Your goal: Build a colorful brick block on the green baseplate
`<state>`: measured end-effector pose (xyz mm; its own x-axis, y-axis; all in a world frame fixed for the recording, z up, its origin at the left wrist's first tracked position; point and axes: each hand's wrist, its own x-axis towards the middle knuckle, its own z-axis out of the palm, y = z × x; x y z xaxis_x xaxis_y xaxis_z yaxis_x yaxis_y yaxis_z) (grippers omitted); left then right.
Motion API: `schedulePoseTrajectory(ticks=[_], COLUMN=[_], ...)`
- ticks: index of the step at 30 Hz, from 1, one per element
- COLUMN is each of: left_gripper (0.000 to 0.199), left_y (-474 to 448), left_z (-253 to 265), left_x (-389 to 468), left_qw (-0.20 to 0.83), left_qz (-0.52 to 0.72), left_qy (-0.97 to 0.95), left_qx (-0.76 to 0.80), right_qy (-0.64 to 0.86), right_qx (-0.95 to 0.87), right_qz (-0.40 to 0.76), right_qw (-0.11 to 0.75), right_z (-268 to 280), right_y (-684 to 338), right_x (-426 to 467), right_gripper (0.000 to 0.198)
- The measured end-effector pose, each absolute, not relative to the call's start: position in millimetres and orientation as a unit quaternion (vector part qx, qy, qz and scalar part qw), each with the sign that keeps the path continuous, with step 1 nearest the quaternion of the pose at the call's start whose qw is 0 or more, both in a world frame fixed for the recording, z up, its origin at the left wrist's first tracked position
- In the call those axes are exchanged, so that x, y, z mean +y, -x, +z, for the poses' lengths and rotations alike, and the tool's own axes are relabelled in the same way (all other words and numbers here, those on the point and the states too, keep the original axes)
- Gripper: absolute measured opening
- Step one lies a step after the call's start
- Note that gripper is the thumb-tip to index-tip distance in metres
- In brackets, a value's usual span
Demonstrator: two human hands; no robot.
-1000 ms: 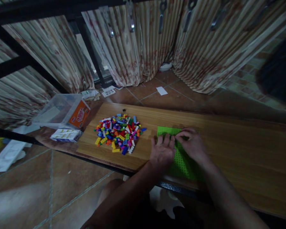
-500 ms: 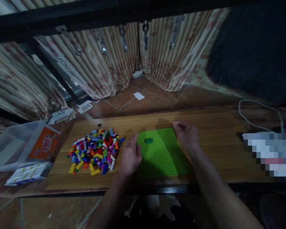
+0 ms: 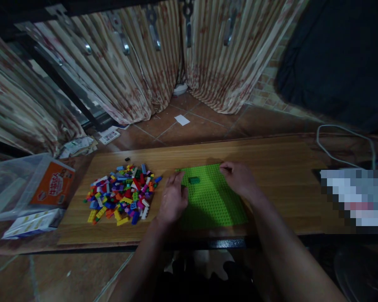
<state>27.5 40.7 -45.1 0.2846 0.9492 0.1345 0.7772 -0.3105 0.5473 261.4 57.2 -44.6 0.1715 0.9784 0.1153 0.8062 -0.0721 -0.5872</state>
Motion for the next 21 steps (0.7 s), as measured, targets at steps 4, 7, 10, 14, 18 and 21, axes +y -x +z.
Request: schedulePoseTrajectory(ticks=[4, 7, 10, 14, 18, 21], left_gripper=[0.051, 0.053, 0.053, 0.053, 0.051, 0.049], left_y=[-26.9, -24.4, -23.1, -24.0, -26.7, -28.8], left_z=[-44.6, -43.3, -44.1, -46.4, -46.9, -47.3], left_x=[41.6, 41.7, 40.9, 38.6, 34.3, 30.9], left_qw=[0.194, 0.196, 0.192, 0.182, 0.171, 0.168], left_qz=[0.206, 0.196, 0.187, 0.191, 0.193, 0.200], left_qy=[-0.798, -0.800, -0.802, -0.805, -0.807, -0.803], left_qx=[0.532, 0.532, 0.534, 0.532, 0.530, 0.536], right_qy=[0.710, 0.704, 0.703, 0.714, 0.718, 0.714], right_qx=[-0.661, -0.669, -0.666, -0.657, -0.660, -0.671], right_qz=[0.127, 0.128, 0.136, 0.137, 0.132, 0.126], right_qw=[0.208, 0.202, 0.208, 0.200, 0.175, 0.153], right_z=[-47.7, -48.2, -49.2, -50.9, -50.4, -49.4], right_y=[-259.1, -257.8, -256.9, -255.7, -254.3, -253.4], right_x=[53.9, 53.2, 54.9, 58.1, 59.3, 59.7], right_gripper=[0.021, 0.021, 0.019, 0.018, 0.021, 0.024])
